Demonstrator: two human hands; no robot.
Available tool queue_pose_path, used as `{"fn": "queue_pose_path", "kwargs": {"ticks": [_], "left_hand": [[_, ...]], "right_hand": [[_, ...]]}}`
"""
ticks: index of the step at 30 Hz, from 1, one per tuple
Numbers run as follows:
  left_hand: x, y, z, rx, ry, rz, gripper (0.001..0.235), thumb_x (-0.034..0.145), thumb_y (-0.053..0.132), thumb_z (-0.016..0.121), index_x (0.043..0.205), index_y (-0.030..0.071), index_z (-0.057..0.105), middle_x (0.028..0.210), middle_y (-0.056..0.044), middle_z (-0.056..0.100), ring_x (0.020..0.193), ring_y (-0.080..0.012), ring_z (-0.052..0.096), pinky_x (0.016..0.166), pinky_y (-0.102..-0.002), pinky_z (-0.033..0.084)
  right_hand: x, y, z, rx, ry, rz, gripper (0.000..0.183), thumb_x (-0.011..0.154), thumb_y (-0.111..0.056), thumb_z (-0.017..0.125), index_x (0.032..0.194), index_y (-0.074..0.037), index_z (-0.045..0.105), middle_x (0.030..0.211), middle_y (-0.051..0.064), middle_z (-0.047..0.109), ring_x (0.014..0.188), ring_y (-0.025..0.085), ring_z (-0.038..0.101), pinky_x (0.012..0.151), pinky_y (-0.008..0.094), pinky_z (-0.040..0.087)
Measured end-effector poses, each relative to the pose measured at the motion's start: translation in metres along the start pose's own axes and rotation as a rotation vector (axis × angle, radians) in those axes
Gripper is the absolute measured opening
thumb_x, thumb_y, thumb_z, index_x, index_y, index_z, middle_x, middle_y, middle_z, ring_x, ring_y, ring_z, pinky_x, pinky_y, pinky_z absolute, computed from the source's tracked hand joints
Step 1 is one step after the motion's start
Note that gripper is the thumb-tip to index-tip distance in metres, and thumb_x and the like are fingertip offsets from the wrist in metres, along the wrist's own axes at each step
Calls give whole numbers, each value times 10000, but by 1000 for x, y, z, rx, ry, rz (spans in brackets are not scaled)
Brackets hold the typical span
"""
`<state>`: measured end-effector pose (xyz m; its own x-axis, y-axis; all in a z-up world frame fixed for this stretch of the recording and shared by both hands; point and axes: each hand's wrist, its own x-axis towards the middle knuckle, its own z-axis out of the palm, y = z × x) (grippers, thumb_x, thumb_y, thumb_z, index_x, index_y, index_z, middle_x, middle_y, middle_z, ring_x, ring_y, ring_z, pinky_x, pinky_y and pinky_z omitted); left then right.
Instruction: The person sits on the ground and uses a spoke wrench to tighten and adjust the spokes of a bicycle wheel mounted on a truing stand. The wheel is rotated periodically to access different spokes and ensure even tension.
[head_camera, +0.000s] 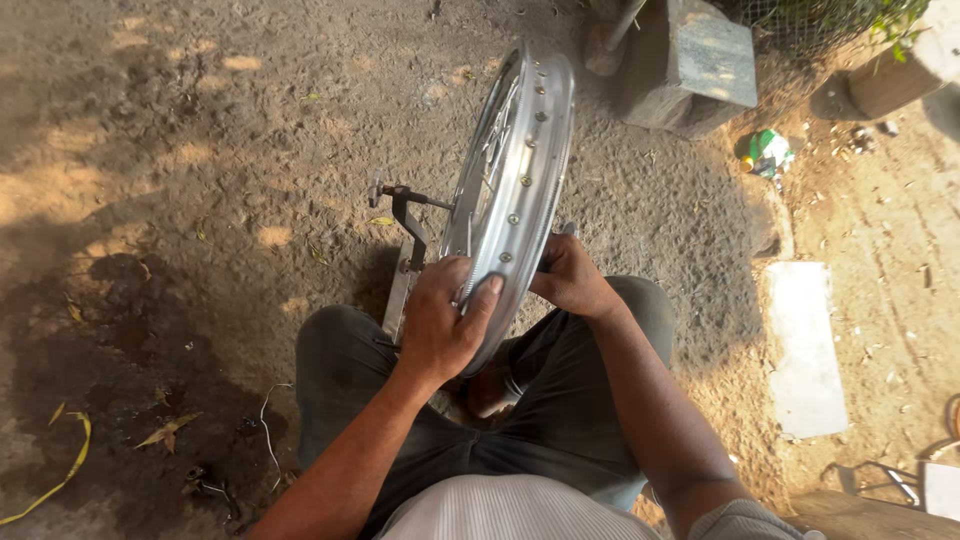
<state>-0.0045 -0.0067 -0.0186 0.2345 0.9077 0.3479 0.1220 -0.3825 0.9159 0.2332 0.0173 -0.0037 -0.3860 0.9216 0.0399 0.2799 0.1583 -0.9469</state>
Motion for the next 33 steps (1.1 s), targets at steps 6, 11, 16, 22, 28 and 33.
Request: {"fn": "queue_pose_path", "kwargs": {"ticks": [6,11,16,22,28,33], "left_hand": [[1,2,-8,-32,-29,68,420,1067,408,510,979,34,680,845,-128,600,840,-286,594,774,-451,478],[1,-3,-9,-187,-94,34,397,1060,408,497,1041,65,697,823,-84,620,751,-216,634,670,-383,509],[4,-1,-14,-262,-163,-51,346,1037,358,529,1077,56,692,807,-83,636,701,-197,640,641,-353,512],[-1,17,-31,-183,-16,69,276,1051,273,602,969,19,674,856,-123,609,789,-240,605,703,-385,488],[12,18,-32,-174,21,73,281,1009,285,618,911,36,704,836,-106,648,824,-248,624,759,-405,486],[27,17,-32,-200,-95,91,306,1043,281,572,924,40,719,870,-109,681,891,-280,642,823,-420,498]], "right_hand": [[-15,-17,12,150,110,139,129,955,-51,735,988,66,777,776,87,714,682,109,639,625,278,514],[-11,-38,20,400,260,134,196,990,11,642,1162,93,687,908,126,742,735,160,682,668,307,558],[18,-26,38,560,478,133,307,940,77,593,1246,101,610,1077,157,746,922,215,736,838,356,612],[-13,-18,81,832,663,249,153,1029,-114,581,1057,27,633,926,112,716,800,184,705,717,324,602],[-73,-13,116,900,355,257,146,997,-188,630,957,-48,643,717,48,641,594,123,560,510,260,408],[-58,-7,94,540,387,273,90,1010,-120,628,953,-50,639,727,28,622,617,110,529,548,251,385]]}}
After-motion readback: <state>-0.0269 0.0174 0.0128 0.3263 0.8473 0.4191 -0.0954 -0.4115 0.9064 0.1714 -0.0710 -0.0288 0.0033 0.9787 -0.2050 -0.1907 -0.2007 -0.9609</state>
